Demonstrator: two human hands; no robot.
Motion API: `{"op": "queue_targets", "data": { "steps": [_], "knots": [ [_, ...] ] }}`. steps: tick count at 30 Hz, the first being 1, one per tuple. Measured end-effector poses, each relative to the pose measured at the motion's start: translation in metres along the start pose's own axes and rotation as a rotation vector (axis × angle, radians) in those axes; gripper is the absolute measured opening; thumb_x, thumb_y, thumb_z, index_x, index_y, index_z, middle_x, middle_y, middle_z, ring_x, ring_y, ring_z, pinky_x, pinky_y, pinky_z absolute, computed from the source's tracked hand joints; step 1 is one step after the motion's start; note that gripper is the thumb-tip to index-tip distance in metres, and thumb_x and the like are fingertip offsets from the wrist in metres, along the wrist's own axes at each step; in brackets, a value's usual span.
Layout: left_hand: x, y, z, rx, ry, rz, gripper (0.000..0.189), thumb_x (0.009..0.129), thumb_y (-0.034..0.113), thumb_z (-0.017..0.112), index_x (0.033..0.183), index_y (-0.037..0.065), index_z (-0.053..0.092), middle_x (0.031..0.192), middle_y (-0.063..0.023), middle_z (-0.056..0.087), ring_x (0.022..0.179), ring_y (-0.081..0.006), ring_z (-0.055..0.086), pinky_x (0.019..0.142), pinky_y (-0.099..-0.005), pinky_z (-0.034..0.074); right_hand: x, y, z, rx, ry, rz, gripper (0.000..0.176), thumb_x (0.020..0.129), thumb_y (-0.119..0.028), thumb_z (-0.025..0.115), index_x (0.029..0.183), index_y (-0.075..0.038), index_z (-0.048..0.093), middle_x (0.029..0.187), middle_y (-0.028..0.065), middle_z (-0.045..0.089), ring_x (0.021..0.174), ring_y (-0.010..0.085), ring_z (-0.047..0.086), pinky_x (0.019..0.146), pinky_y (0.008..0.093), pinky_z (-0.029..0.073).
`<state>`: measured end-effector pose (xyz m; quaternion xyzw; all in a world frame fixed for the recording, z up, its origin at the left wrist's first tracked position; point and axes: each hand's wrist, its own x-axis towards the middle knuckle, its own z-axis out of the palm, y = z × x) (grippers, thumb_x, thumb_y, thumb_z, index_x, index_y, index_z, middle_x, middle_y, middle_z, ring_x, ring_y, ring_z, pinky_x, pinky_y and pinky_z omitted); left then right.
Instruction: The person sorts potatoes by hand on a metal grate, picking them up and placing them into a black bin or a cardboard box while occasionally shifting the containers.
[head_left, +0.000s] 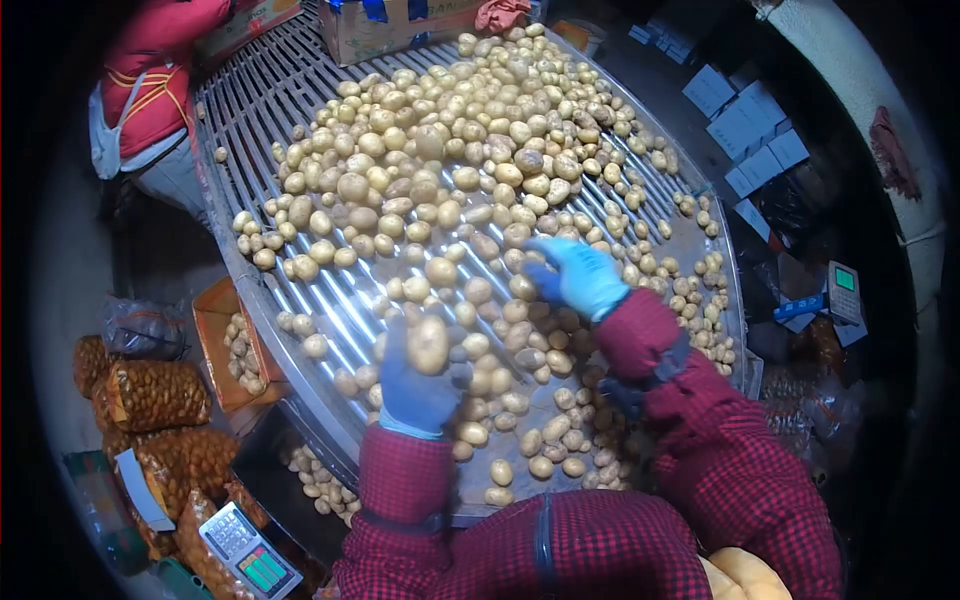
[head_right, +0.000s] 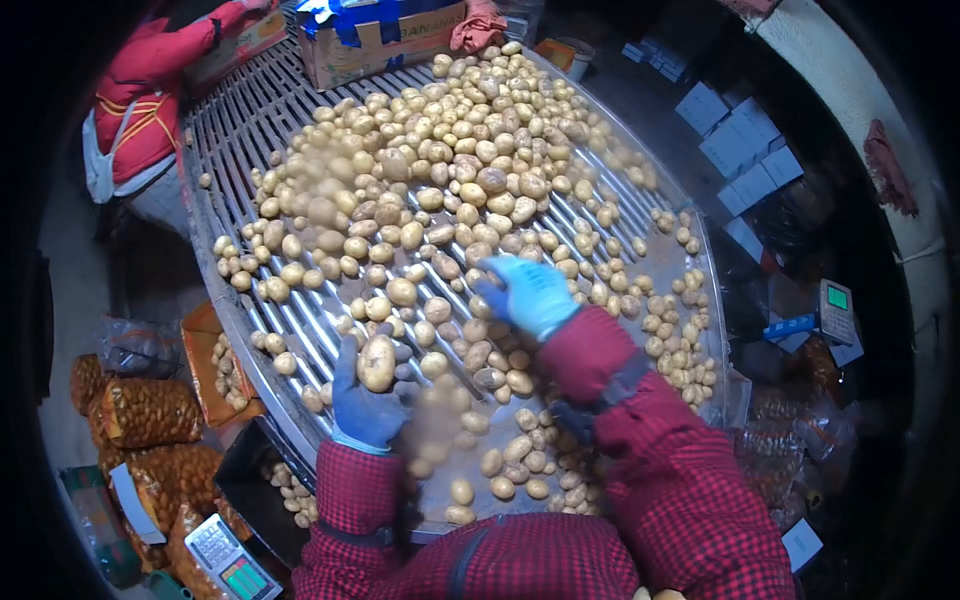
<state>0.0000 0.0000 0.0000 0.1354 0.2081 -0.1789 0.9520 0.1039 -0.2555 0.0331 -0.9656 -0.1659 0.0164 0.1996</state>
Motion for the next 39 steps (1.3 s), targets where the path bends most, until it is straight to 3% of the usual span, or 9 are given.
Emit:
{"op": "queue_targets", "data": {
  "steps": [9, 12, 14, 16, 23, 26, 30, 33, 39],
  "knots": [
    [0.039, -0.004, -0.018, -0.019, -0.194, 0.032, 0.061, 0.102, 0.055, 0.037, 0.131, 0.004, 0.052, 0.109, -0.0162, 0.065, 0.086, -0.0259, 0.062, 0.070, -0.0384, 0.054, -0.005, -0.016, 0.065, -0.181, -0.014, 0.145, 0.039, 0.091, -0.027, 0.062, 0.123, -0.007, 0.055, 0.113, 0.0159, 0.064, 0.106, 0.0313, 0.064, 0.086, 0.0428, 0.054],
    [0.038, -0.014, -0.013, 0.005, -0.087, 0.088, 0.060, 0.099, 0.053, 0.045, 0.132, 0.003, 0.051, 0.109, -0.0159, 0.065, 0.088, -0.0249, 0.062, 0.071, -0.0366, 0.054, -0.008, 0.011, 0.065, 0.680, 0.037, 0.254, 0.036, 0.094, -0.026, 0.064, 0.123, -0.006, 0.058, 0.112, 0.0120, 0.066, 0.097, 0.0240, 0.067, 0.081, 0.0367, 0.056],
    [0.045, -0.017, -0.024, 0.073, -0.116, 0.114, 0.059, 0.098, 0.049, 0.052, 0.134, 0.003, 0.049, 0.113, -0.0168, 0.063, 0.101, -0.0281, 0.061, 0.082, -0.0402, 0.054, -0.006, 0.017, 0.052, 1.473, -0.008, 0.730, 0.042, 0.089, -0.016, 0.073, 0.127, -0.004, 0.060, 0.117, 0.0112, 0.066, 0.102, 0.0186, 0.065, 0.092, 0.0329, 0.055],
    [0.051, -0.024, -0.035, 0.251, -0.122, 0.203, 0.064, 0.098, 0.054, 0.047, 0.138, 0.004, 0.049, 0.123, -0.0190, 0.059, 0.115, -0.0329, 0.055, 0.096, -0.0473, 0.048, -0.028, 0.029, 0.061, 0.794, 0.152, 0.011, 0.051, 0.086, -0.012, 0.075, 0.133, -0.004, 0.056, 0.128, 0.0114, 0.062, 0.116, 0.0209, 0.061, 0.099, 0.0337, 0.051],
    [0.044, -0.022, -0.009, -0.347, -0.247, -0.065, 0.067, 0.098, 0.056, 0.045, 0.142, 0.005, 0.046, 0.152, -0.0201, 0.041, 0.141, -0.0351, 0.036, 0.116, -0.0551, 0.027, -0.040, -0.024, 0.038, 1.059, 0.091, 0.180, 0.059, 0.089, -0.018, 0.075, 0.140, -0.002, 0.049, 0.132, 0.0112, 0.059, 0.119, 0.0202, 0.058, 0.100, 0.0341, 0.051],
    [0.041, -0.021, 0.001, -0.343, -0.255, -0.118, 0.048, 0.097, 0.045, 0.056, 0.134, 0.014, 0.051, 0.143, -0.0108, 0.050, 0.130, -0.0316, 0.048, 0.114, -0.0559, 0.029, -0.039, -0.035, 0.028, 1.660, -0.048, 0.388, 0.053, 0.097, -0.029, 0.065, 0.139, -0.002, 0.050, 0.132, 0.0113, 0.058, 0.116, 0.0198, 0.061, 0.096, 0.0327, 0.054],
    [0.057, -0.041, -0.012, 0.867, -0.214, 0.454, 0.046, 0.095, 0.044, 0.055, 0.131, 0.016, 0.056, 0.140, -0.0058, 0.054, 0.126, -0.0298, 0.050, 0.111, -0.0548, 0.033, -0.036, -0.043, 0.013, 0.883, -0.046, 0.283, 0.038, 0.101, -0.028, 0.057, 0.130, -0.003, 0.061, 0.117, 0.0067, 0.067, 0.103, 0.0161, 0.065, 0.085, 0.0303, 0.057],
    [0.054, -0.039, -0.018, 0.796, -0.239, 0.406, 0.053, 0.099, 0.053, 0.043, 0.135, 0.016, 0.054, 0.145, -0.0134, 0.048, 0.131, -0.0332, 0.045, 0.111, -0.0570, 0.033, 0.012, 0.010, 0.029, 0.384, 0.209, 0.270, 0.037, 0.095, -0.027, 0.065, 0.126, -0.008, 0.064, 0.108, 0.0092, 0.072, 0.098, 0.0189, 0.068, 0.083, 0.0344, 0.055],
    [0.057, -0.033, -0.031, 0.519, -0.161, 0.393, 0.062, 0.101, 0.056, 0.038, 0.141, 0.009, 0.045, 0.144, -0.0174, 0.048, 0.130, -0.0371, 0.048, 0.108, -0.0556, 0.038, 0.065, 0.006, 0.061, -0.248, 0.118, 0.237, 0.042, 0.084, -0.034, 0.073, 0.119, -0.013, 0.067, 0.107, 0.0167, 0.071, 0.098, 0.0326, 0.069, 0.088, 0.0419, 0.053]
  ]
}}
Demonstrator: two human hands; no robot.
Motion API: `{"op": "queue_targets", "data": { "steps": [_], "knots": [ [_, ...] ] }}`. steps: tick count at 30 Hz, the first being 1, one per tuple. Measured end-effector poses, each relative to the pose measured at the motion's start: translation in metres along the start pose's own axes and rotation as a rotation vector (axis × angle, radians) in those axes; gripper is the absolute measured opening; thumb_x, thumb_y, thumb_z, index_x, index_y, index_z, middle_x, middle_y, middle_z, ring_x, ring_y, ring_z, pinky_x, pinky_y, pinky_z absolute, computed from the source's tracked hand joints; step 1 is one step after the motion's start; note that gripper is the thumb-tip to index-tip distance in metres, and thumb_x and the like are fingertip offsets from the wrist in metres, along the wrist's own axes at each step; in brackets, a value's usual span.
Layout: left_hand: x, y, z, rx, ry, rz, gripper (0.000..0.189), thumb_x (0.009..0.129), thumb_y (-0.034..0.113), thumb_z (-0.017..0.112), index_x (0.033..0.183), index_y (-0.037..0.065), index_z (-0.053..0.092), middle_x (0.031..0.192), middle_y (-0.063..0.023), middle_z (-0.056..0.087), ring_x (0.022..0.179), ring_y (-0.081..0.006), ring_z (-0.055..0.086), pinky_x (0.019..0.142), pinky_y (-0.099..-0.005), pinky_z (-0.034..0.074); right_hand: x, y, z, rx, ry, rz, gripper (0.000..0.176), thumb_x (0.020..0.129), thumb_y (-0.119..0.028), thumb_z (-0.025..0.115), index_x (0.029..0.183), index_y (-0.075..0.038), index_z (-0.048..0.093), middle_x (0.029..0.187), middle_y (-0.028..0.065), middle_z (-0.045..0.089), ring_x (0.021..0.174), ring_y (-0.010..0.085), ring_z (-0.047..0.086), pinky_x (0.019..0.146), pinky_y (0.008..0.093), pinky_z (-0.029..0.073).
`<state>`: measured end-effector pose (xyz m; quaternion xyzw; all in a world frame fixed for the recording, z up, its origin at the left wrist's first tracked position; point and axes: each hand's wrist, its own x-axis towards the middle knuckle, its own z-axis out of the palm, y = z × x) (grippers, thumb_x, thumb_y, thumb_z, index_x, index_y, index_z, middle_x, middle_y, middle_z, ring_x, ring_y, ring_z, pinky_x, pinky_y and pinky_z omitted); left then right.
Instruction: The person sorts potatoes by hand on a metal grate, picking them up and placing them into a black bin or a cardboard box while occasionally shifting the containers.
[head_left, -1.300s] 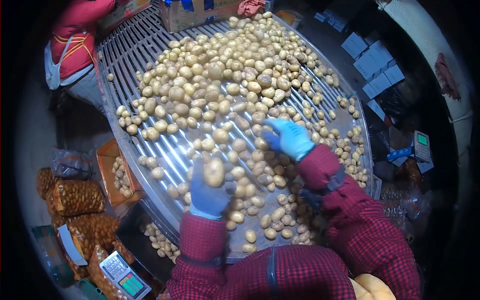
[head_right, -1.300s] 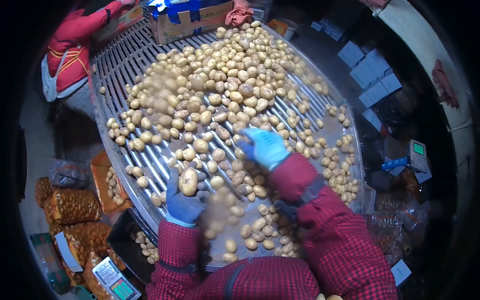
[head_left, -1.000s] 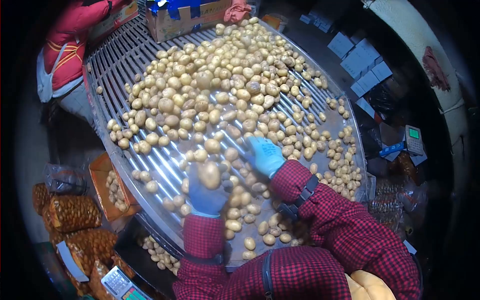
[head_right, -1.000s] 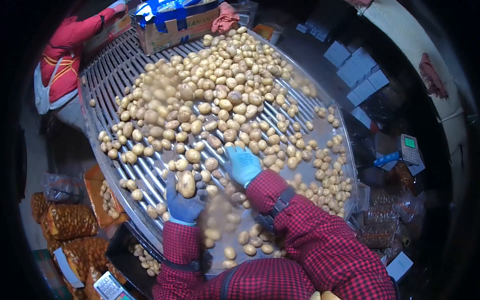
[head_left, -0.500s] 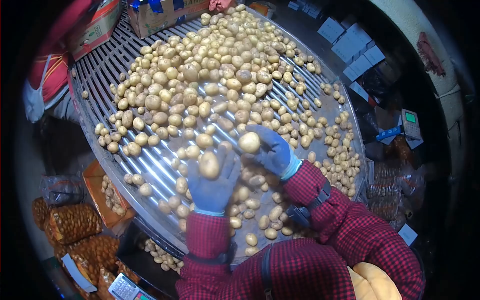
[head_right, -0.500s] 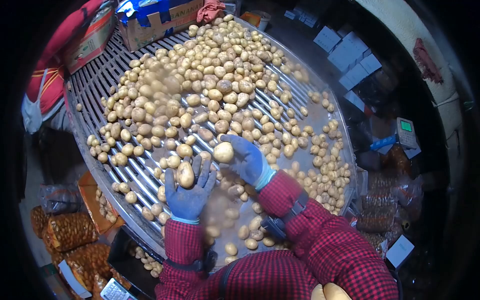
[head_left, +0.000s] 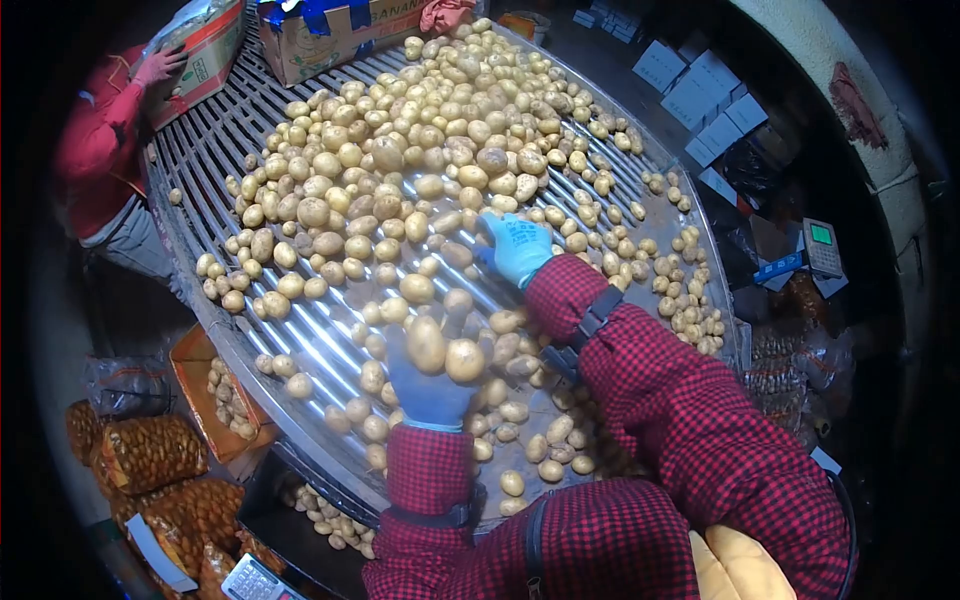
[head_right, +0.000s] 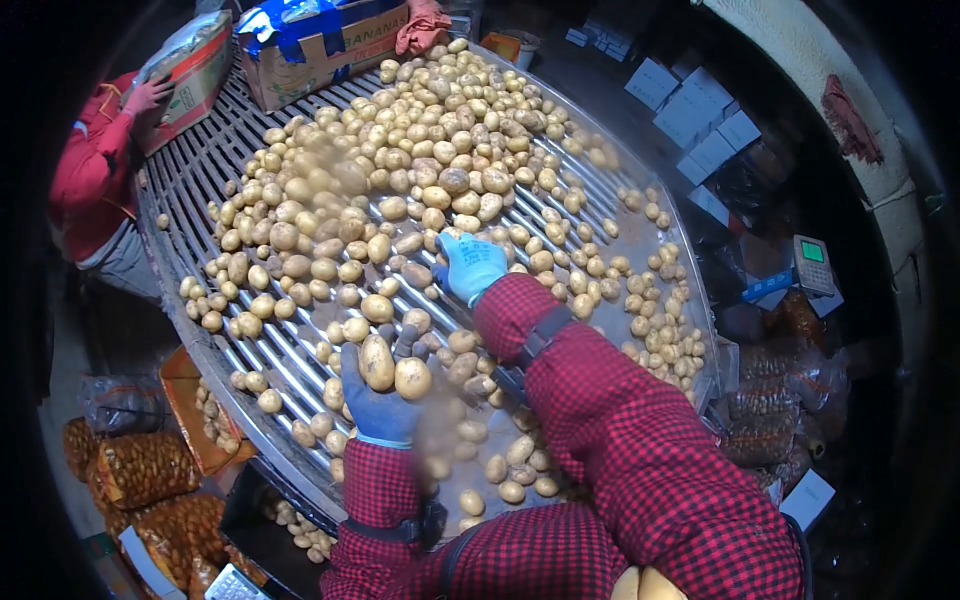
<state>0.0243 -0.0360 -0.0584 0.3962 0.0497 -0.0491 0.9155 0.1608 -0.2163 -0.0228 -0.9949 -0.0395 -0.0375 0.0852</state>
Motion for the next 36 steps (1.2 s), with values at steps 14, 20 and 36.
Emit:
{"op": "queue_targets", "data": {
  "steps": [14, 20, 36],
  "knots": [
    [-0.008, 0.019, 0.014, 0.415, -0.107, 0.189, 0.048, 0.106, 0.035, 0.039, 0.139, 0.000, 0.040, 0.139, -0.0231, 0.049, 0.128, -0.0357, 0.053, 0.105, -0.0490, 0.049, -0.076, -0.004, -0.034, 1.541, -0.419, 0.186, 0.040, 0.105, -0.033, 0.045, 0.122, -0.002, 0.062, 0.103, 0.0124, 0.070, 0.089, 0.0200, 0.069, 0.078, 0.0331, 0.056],
    [-0.006, 0.013, 0.009, 0.475, -0.073, 0.266, 0.040, 0.106, 0.019, 0.041, 0.142, 0.004, 0.035, 0.139, -0.0206, 0.050, 0.121, -0.0330, 0.059, 0.094, -0.0443, 0.059, -0.074, 0.034, -0.035, 0.787, -0.094, 0.024, 0.029, 0.098, -0.026, 0.059, 0.121, -0.009, 0.066, 0.093, 0.0057, 0.070, 0.078, 0.0116, 0.063, 0.069, 0.0271, 0.052],
    [-0.009, 0.034, 0.039, -0.144, 0.107, -0.103, 0.048, 0.106, 0.037, 0.040, 0.146, 0.010, 0.037, 0.145, -0.0188, 0.046, 0.131, -0.0359, 0.048, 0.103, -0.0550, 0.048, -0.040, 0.085, -0.019, 1.730, -0.206, 0.343, 0.041, 0.094, -0.026, 0.064, 0.129, -0.005, 0.057, 0.106, 0.0086, 0.067, 0.089, 0.0174, 0.065, 0.077, 0.0320, 0.055]
  ]
}}
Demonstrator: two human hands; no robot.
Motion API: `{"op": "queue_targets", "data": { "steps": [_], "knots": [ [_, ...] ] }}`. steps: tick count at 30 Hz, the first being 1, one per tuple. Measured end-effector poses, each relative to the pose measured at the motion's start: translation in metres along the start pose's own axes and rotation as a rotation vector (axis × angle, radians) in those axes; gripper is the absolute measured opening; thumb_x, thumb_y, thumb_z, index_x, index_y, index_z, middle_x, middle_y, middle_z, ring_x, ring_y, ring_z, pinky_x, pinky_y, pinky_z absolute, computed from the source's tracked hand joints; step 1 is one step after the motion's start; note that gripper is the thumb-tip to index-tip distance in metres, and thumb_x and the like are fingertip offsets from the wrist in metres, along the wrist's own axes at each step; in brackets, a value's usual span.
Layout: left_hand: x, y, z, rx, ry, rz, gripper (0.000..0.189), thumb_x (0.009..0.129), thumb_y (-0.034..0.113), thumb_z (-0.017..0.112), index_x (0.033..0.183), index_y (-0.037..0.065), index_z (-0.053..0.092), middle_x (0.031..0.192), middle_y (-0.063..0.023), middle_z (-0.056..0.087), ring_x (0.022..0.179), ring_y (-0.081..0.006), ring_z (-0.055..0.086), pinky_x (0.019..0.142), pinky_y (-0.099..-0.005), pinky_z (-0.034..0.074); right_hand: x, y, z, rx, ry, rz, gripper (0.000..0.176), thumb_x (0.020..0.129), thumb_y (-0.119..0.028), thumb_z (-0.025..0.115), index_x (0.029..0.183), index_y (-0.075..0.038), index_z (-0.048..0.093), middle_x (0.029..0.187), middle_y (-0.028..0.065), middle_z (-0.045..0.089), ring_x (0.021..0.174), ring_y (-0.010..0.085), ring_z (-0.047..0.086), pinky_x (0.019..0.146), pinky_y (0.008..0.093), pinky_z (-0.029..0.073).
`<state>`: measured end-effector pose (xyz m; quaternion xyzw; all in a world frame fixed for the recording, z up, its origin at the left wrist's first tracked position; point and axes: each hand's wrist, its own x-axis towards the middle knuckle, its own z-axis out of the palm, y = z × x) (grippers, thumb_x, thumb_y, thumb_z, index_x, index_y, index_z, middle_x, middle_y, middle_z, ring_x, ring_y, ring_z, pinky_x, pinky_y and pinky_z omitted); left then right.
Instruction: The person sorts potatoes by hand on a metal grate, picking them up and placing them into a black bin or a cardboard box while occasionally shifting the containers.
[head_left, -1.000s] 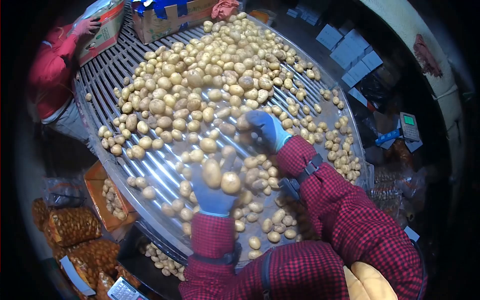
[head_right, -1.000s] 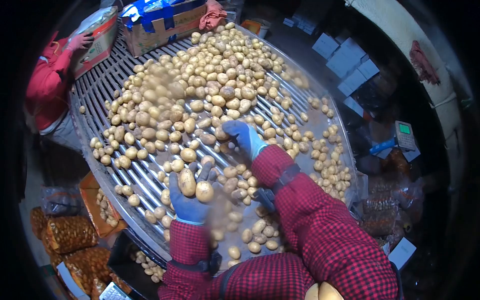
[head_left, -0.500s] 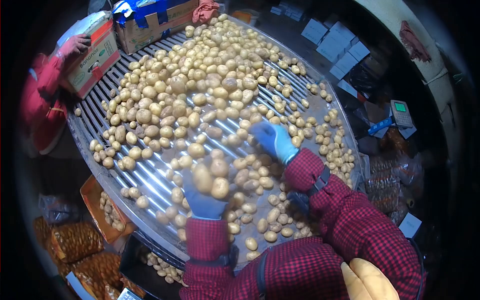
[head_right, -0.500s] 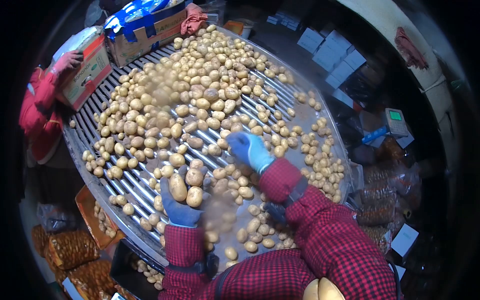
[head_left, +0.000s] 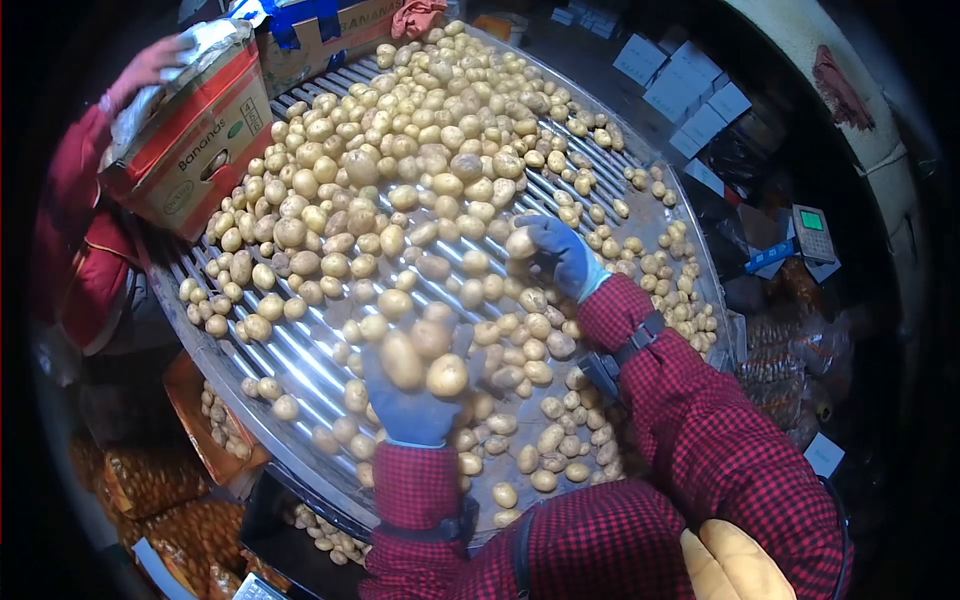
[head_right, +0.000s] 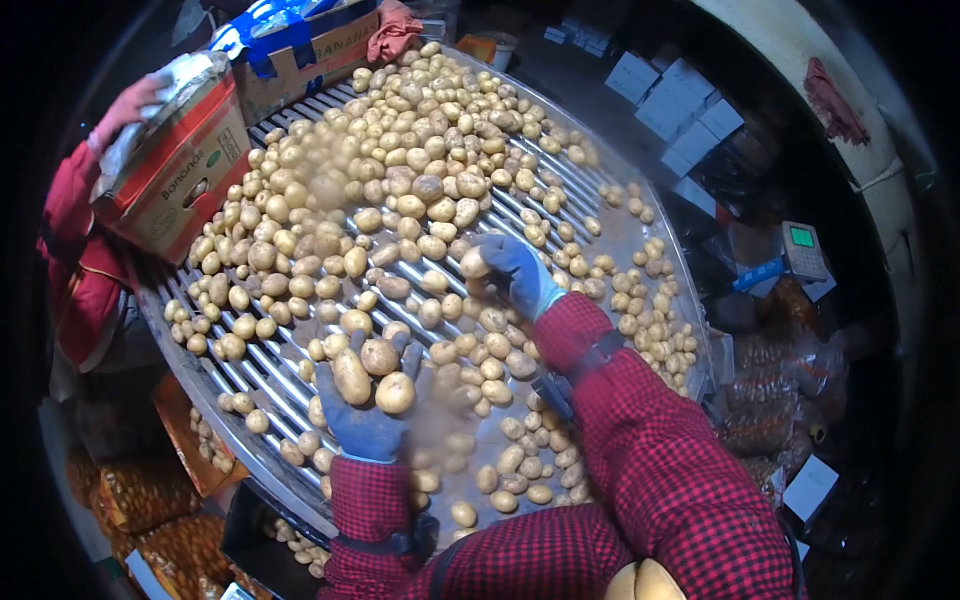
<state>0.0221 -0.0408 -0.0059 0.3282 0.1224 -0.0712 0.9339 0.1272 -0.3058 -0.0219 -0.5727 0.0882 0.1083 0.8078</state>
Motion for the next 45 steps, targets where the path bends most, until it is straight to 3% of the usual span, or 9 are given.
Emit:
{"op": "queue_targets", "data": {
  "steps": [6, 22, 25, 29, 32, 34, 37, 40, 45],
  "knots": [
    [0.002, -0.002, -0.002, -0.008, -0.027, 0.002, 0.048, 0.106, 0.037, 0.039, 0.145, 0.010, 0.039, 0.143, -0.0158, 0.048, 0.132, -0.0318, 0.047, 0.105, -0.0501, 0.045, -0.031, 0.009, 0.040, 0.115, -0.206, -0.039, 0.043, 0.095, -0.020, 0.061, 0.133, 0.000, 0.053, 0.122, 0.0128, 0.064, 0.112, 0.0233, 0.065, 0.098, 0.0394, 0.054],
    [0.010, -0.013, -0.024, 0.351, 0.028, 0.336, 0.044, 0.105, 0.036, 0.043, 0.139, 0.008, 0.046, 0.133, -0.0090, 0.053, 0.128, -0.0207, 0.047, 0.109, -0.0411, 0.041, -0.097, 0.003, 0.101, -0.690, -0.280, 0.003, 0.048, 0.100, -0.016, 0.057, 0.146, -0.010, 0.047, 0.134, 0.0131, 0.060, 0.114, 0.0191, 0.060, 0.098, 0.0307, 0.049],
    [0.007, -0.003, -0.019, 0.941, 0.050, 0.469, 0.062, 0.090, 0.033, 0.063, 0.141, 0.004, 0.042, 0.136, -0.0095, 0.052, 0.129, -0.0213, 0.048, 0.110, -0.0412, 0.039, -0.084, -0.003, 0.085, -0.702, -0.357, -0.112, 0.042, 0.099, -0.017, 0.059, 0.140, -0.011, 0.055, 0.124, 0.0120, 0.065, 0.105, 0.0173, 0.062, 0.092, 0.0304, 0.051],
    [-0.007, 0.020, 0.005, 1.186, 0.021, 0.482, 0.088, 0.072, 0.039, 0.087, 0.142, 0.006, 0.045, 0.138, -0.0102, 0.051, 0.130, -0.0277, 0.048, 0.111, -0.0429, 0.037, 0.018, -0.017, 0.048, -0.807, 0.048, -0.563, 0.036, 0.094, -0.019, 0.067, 0.129, -0.011, 0.064, 0.101, 0.0055, 0.069, 0.090, 0.0129, 0.064, 0.079, 0.0288, 0.054],
    [-0.004, 0.010, -0.017, 1.556, -0.071, 0.554, 0.074, 0.082, 0.042, 0.077, 0.143, 0.014, 0.048, 0.144, -0.0086, 0.048, 0.134, -0.0279, 0.045, 0.113, -0.0462, 0.033, 0.100, -0.058, 0.043, -1.202, 0.172, -0.673, 0.055, 0.090, -0.034, 0.069, 0.137, -0.010, 0.055, 0.132, 0.0196, 0.059, 0.120, 0.0365, 0.059, 0.099, 0.0425, 0.049],
    [-0.005, 0.011, -0.014, 1.588, -0.069, 0.508, 0.068, 0.086, 0.043, 0.073, 0.145, 0.017, 0.048, 0.147, -0.0076, 0.046, 0.136, -0.0278, 0.043, 0.114, -0.0482, 0.032, 0.132, -0.060, 0.043, -1.151, 0.089, -0.473, 0.060, 0.089, -0.039, 0.069, 0.138, -0.010, 0.053, 0.136, 0.0186, 0.057, 0.125, 0.0356, 0.056, 0.103, 0.0432, 0.046],
    [0.011, -0.009, -0.031, 0.729, -0.181, 0.256, 0.058, 0.106, 0.042, 0.034, 0.149, 0.003, 0.036, 0.149, -0.0172, 0.046, 0.137, -0.0264, 0.042, 0.119, -0.0428, 0.028, 0.149, -0.018, 0.051, -1.451, 0.137, -0.698, 0.045, 0.085, -0.031, 0.069, 0.126, -0.014, 0.060, 0.125, 0.0166, 0.058, 0.118, 0.0364, 0.054, 0.103, 0.0461, 0.042],
    [-0.008, 0.012, -0.012, 1.972, -0.161, 0.615, 0.057, 0.092, 0.035, 0.066, 0.145, 0.025, 0.049, 0.149, 0.0033, 0.046, 0.142, -0.0251, 0.037, 0.117, -0.0503, 0.027, 0.126, 0.012, 0.052, -1.373, 0.361, -0.743, 0.039, 0.082, -0.021, 0.068, 0.120, -0.014, 0.061, 0.125, 0.0153, 0.055, 0.116, 0.0398, 0.051, 0.101, 0.0469, 0.043],
    [-0.004, 0.011, -0.009, 2.102, -0.205, 0.769, 0.051, 0.088, 0.033, 0.068, 0.138, 0.031, 0.055, 0.147, 0.0087, 0.050, 0.142, -0.0240, 0.038, 0.116, -0.0547, 0.027, 0.058, 0.009, 0.007, -1.594, -0.143, -0.984, 0.037, 0.073, -0.013, 0.072, 0.109, -0.016, 0.066, 0.130, 0.0110, 0.055, 0.119, 0.0371, 0.051, 0.100, 0.0449, 0.046]
  ]
}}
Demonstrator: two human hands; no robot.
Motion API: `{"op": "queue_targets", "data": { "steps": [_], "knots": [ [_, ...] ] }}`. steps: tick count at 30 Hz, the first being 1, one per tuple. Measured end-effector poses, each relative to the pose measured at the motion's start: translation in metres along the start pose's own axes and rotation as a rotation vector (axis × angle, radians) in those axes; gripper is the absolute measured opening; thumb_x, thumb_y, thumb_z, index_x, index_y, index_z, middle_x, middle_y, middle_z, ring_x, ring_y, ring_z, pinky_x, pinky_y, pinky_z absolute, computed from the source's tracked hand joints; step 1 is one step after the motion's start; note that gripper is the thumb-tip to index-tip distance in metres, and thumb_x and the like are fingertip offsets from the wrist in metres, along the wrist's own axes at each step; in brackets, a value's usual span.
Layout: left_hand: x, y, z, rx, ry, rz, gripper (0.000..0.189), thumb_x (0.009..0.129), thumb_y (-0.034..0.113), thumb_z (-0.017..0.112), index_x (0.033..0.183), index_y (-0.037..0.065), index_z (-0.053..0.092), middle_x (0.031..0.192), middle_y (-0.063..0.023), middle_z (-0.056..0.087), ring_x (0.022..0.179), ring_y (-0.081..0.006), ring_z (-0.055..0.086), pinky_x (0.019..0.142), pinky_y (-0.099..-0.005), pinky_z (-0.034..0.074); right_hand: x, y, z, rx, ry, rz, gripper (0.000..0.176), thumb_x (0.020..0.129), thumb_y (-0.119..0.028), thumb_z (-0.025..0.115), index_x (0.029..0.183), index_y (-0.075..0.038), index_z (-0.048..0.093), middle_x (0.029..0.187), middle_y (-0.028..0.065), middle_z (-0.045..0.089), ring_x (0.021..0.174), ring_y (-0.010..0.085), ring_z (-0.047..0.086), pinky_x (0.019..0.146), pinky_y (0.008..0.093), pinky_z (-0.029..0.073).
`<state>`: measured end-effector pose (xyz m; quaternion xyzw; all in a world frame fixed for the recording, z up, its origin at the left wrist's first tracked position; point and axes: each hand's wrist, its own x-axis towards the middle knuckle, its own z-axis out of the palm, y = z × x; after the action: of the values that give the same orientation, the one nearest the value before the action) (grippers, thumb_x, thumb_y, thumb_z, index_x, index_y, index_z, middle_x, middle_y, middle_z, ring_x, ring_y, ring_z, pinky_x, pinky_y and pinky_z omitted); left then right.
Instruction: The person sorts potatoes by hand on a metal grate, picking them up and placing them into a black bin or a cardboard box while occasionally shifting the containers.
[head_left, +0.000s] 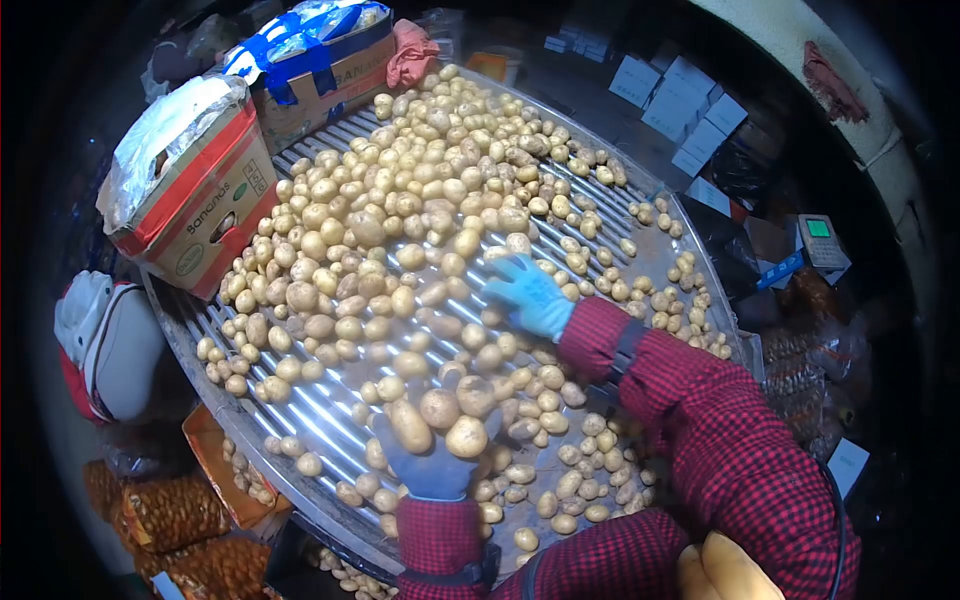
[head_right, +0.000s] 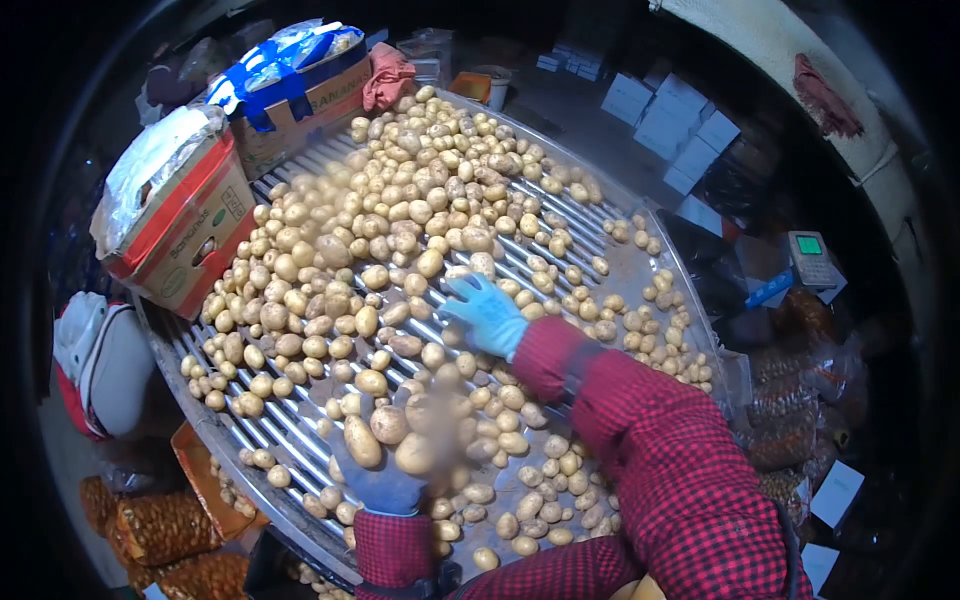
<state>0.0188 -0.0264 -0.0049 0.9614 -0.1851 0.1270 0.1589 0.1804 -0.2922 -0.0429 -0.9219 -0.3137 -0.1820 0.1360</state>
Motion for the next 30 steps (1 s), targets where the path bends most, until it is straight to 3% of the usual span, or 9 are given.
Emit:
{"op": "queue_targets", "data": {
  "steps": [3, 4, 5, 8, 14, 19, 22, 25, 30],
  "knots": [
    [0.000, 0.000, -0.005, 0.037, -0.060, -0.004, 0.051, 0.088, 0.036, 0.068, 0.137, 0.029, 0.055, 0.146, 0.0081, 0.051, 0.139, -0.0244, 0.041, 0.115, -0.0551, 0.028, -0.016, 0.018, -0.032, 0.400, -0.031, 0.321, 0.031, 0.079, -0.012, 0.075, 0.109, -0.017, 0.068, 0.116, 0.0094, 0.062, 0.110, 0.0281, 0.058, 0.094, 0.0387, 0.050],
    [-0.003, -0.003, -0.005, 0.098, -0.031, 0.053, 0.051, 0.088, 0.036, 0.068, 0.138, 0.028, 0.055, 0.145, 0.0076, 0.052, 0.138, -0.0250, 0.042, 0.114, -0.0551, 0.029, -0.015, 0.018, -0.040, 0.499, 0.018, 0.723, 0.027, 0.084, -0.012, 0.073, 0.110, -0.016, 0.068, 0.102, 0.0061, 0.065, 0.095, 0.0195, 0.062, 0.084, 0.0332, 0.053],
    [-0.004, -0.002, -0.003, -0.130, -0.002, -0.009, 0.050, 0.092, 0.036, 0.062, 0.139, 0.024, 0.052, 0.146, 0.0040, 0.051, 0.137, -0.0253, 0.043, 0.114, -0.0528, 0.030, -0.010, 0.046, -0.034, 0.896, 0.197, 0.935, 0.024, 0.085, -0.012, 0.074, 0.108, -0.012, 0.068, 0.090, 0.0029, 0.065, 0.082, 0.0136, 0.062, 0.073, 0.0286, 0.053],
    [0.000, 0.004, 0.010, -1.110, 0.096, -0.313, 0.048, 0.105, 0.033, 0.038, 0.145, 0.007, 0.039, 0.148, -0.0094, 0.046, 0.135, -0.0260, 0.045, 0.114, -0.0439, 0.036, 0.018, 0.112, -0.036, 0.754, 0.242, 1.072, 0.033, 0.084, -0.028, 0.075, 0.110, -0.007, 0.067, 0.092, 0.0072, 0.071, 0.084, 0.0163, 0.066, 0.074, 0.0301, 0.054],
    [0.005, 0.010, 0.007, -1.277, 0.195, -0.454, 0.048, 0.109, 0.033, 0.031, 0.146, 0.003, 0.036, 0.147, -0.0125, 0.046, 0.133, -0.0287, 0.046, 0.114, -0.0444, 0.038, 0.089, 0.069, -0.047, -0.011, -0.513, 0.804, 0.064, 0.087, -0.049, 0.062, 0.145, -0.024, 0.048, 0.140, 0.0153, 0.057, 0.130, 0.0342, 0.054, 0.108, 0.0480, 0.041],
    [0.004, 0.005, 0.010, -1.559, 0.226, -0.524, 0.050, 0.108, 0.034, 0.033, 0.147, 0.002, 0.035, 0.147, -0.0137, 0.046, 0.132, -0.0296, 0.047, 0.114, -0.0458, 0.038, 0.077, 0.059, -0.059, -0.146, -0.644, 0.731, 0.058, 0.086, -0.046, 0.064, 0.140, -0.026, 0.053, 0.133, 0.0146, 0.062, 0.122, 0.0343, 0.059, 0.102, 0.0452, 0.047],
    [-0.002, -0.004, 0.002, -0.805, 0.019, -0.331, 0.059, 0.094, 0.042, 0.058, 0.143, 0.012, 0.048, 0.146, -0.0074, 0.049, 0.135, -0.0272, 0.044, 0.117, -0.0454, 0.028, 0.076, 0.057, -0.074, -0.327, -0.906, 0.596, 0.053, 0.087, -0.045, 0.063, 0.137, -0.029, 0.057, 0.130, 0.0134, 0.064, 0.118, 0.0331, 0.062, 0.099, 0.0463, 0.049],
    [-0.003, 0.002, 0.023, -1.408, 0.193, -0.420, 0.063, 0.103, 0.051, 0.039, 0.148, 0.006, 0.036, 0.147, -0.0154, 0.046, 0.131, -0.0302, 0.048, 0.113, -0.0469, 0.038, 0.064, 0.050, -0.060, -0.158, -0.635, 0.589, 0.054, 0.087, -0.047, 0.063, 0.136, -0.024, 0.058, 0.128, 0.0144, 0.065, 0.116, 0.0343, 0.062, 0.097, 0.0470, 0.050],
    [-0.006, -0.001, 0.006, -1.444, 0.403, -0.541, 0.054, 0.100, 0.045, 0.048, 0.139, 0.008, 0.048, 0.145, -0.0124, 0.047, 0.130, -0.0299, 0.048, 0.107, -0.0469, 0.041, 0.057, 0.038, 0.018, -0.150, -0.439, 0.609, 0.079, 0.079, -0.050, 0.074, 0.142, -0.009, 0.049, 0.134, 0.0221, 0.059, 0.123, 0.0380, 0.058, 0.105, 0.0459, 0.045]
  ]
}}
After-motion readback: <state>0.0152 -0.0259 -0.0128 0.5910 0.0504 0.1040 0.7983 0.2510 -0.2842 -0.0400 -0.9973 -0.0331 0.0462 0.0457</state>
